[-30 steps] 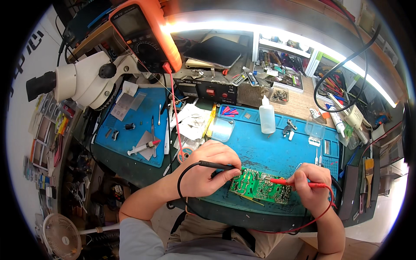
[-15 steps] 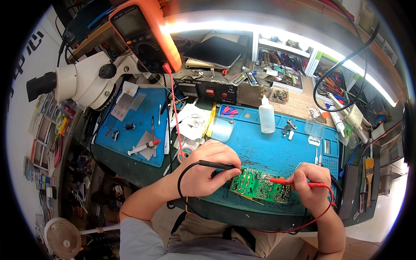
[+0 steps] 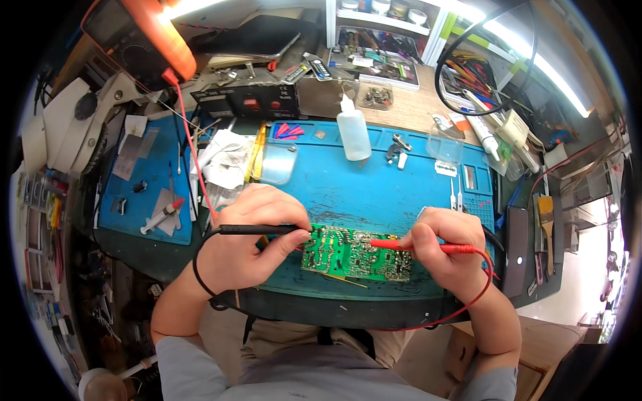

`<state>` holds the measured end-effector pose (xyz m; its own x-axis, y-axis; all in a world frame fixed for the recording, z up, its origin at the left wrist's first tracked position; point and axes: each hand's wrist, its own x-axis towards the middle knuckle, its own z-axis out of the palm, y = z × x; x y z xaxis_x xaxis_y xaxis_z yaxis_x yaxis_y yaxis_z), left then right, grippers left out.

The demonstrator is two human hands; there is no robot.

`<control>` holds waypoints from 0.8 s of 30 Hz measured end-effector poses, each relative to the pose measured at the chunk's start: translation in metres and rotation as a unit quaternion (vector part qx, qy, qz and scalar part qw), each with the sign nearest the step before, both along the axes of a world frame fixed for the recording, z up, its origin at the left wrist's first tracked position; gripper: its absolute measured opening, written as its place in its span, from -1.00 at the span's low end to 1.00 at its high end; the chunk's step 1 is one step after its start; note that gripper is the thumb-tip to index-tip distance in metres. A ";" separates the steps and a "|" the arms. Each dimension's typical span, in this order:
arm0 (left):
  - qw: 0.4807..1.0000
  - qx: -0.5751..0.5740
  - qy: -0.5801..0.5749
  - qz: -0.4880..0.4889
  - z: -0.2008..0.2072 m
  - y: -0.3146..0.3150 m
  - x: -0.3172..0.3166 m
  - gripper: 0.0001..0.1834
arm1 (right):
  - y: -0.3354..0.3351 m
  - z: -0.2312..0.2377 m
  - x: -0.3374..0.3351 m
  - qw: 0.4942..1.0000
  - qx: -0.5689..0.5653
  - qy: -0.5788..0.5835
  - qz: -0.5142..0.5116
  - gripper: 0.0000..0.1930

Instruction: The person uses a multimeter to test various points on a green circuit board. They systematically move the red and black probes across different components and traces on the board. The person briefly flips the board over to inspect the underside before continuing the testing process.

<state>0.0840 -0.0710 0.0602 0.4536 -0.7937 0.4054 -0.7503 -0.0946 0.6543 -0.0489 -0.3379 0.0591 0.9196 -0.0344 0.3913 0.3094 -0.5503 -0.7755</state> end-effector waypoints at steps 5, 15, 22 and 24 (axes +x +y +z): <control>1.000 -0.004 0.011 0.016 0.001 -0.001 -0.002 -0.90 | 0.001 -0.002 -0.003 1.000 0.014 0.001 -0.021 -0.82; 1.000 0.002 0.008 0.019 0.002 0.001 -0.001 -0.89 | -0.001 -0.001 0.001 0.999 -0.032 0.012 0.035 -0.75; 1.000 0.006 0.001 0.010 0.000 0.002 -0.001 -0.90 | -0.001 -0.002 0.001 0.999 -0.020 0.002 0.043 -0.76; 1.000 0.005 0.001 0.010 -0.001 0.002 -0.001 -0.90 | -0.001 -0.002 0.001 0.999 -0.018 -0.001 0.044 -0.76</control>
